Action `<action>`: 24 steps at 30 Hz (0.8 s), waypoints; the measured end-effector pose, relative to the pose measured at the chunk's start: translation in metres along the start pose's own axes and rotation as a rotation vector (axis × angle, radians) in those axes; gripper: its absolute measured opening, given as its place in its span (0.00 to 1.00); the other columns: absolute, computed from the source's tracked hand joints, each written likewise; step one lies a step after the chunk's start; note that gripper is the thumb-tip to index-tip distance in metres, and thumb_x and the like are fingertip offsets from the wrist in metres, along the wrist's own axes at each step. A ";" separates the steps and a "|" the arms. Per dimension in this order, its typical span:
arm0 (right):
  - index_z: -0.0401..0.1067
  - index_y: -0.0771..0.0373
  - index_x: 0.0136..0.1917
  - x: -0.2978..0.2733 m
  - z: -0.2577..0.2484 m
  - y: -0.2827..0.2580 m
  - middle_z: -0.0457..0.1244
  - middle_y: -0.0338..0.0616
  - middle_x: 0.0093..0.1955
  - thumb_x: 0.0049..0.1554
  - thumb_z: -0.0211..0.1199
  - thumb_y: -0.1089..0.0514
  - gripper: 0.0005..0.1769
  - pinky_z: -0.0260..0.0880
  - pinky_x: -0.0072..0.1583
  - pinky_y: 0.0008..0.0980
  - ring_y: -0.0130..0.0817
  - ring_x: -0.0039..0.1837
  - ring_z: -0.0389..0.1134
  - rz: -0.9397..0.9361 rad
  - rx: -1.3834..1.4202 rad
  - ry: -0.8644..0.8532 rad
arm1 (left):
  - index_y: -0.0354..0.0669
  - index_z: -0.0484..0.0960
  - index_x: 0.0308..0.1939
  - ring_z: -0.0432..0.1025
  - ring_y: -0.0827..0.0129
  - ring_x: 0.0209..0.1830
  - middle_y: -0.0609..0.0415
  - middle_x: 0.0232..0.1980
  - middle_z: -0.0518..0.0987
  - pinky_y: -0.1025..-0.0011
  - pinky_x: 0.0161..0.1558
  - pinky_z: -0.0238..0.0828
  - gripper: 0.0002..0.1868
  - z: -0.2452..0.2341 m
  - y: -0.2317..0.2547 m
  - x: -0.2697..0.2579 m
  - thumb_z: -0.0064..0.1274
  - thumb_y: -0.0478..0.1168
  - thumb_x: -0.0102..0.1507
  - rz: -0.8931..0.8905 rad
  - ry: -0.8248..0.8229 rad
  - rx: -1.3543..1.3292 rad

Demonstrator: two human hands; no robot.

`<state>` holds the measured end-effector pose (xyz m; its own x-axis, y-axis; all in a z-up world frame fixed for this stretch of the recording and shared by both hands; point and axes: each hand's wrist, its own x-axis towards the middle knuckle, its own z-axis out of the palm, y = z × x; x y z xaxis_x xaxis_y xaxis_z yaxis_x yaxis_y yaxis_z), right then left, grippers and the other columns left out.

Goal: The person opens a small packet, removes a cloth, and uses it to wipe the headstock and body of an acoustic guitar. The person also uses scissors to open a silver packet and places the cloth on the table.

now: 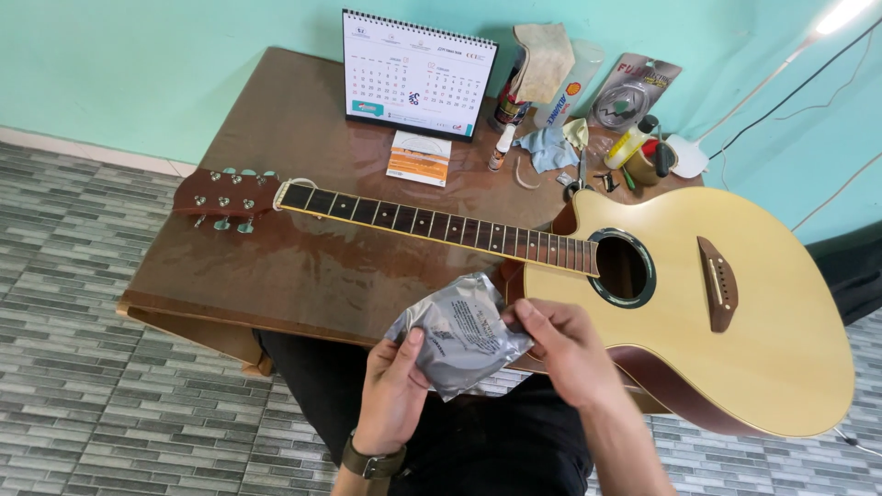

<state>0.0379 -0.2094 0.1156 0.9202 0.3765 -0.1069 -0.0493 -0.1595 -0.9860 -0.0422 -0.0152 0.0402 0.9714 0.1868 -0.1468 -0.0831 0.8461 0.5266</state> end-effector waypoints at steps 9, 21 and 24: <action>0.86 0.65 0.46 0.029 0.004 -0.040 0.78 0.46 0.44 0.50 0.74 0.65 0.09 0.79 0.46 0.27 0.29 0.42 0.78 0.064 -0.260 -0.365 | 0.30 0.83 0.56 0.78 0.58 0.55 0.44 0.53 0.86 0.63 0.57 0.76 0.20 0.010 0.006 -0.003 0.53 0.42 0.66 0.050 -0.026 0.294; 0.84 0.70 0.47 0.028 -0.029 -0.032 0.74 0.46 0.40 0.56 0.69 0.60 0.10 0.68 0.43 0.25 0.27 0.41 0.67 -0.113 -0.137 0.125 | 0.28 0.78 0.56 0.73 0.54 0.66 0.39 0.65 0.80 0.59 0.65 0.70 0.18 0.008 0.040 0.003 0.47 0.37 0.66 -0.116 0.289 0.079; 0.84 0.69 0.40 0.028 -0.022 -0.035 0.76 0.49 0.43 0.57 0.68 0.57 0.12 0.68 0.45 0.25 0.29 0.46 0.72 -0.042 -0.121 0.182 | 0.29 0.79 0.56 0.74 0.55 0.64 0.40 0.63 0.81 0.61 0.63 0.72 0.16 0.003 0.034 0.006 0.48 0.36 0.67 -0.112 0.301 0.064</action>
<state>0.0744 -0.2133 0.1496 0.9758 0.2165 -0.0300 0.0279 -0.2595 -0.9653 -0.0381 0.0134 0.0600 0.8634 0.2417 -0.4428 0.0439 0.8384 0.5433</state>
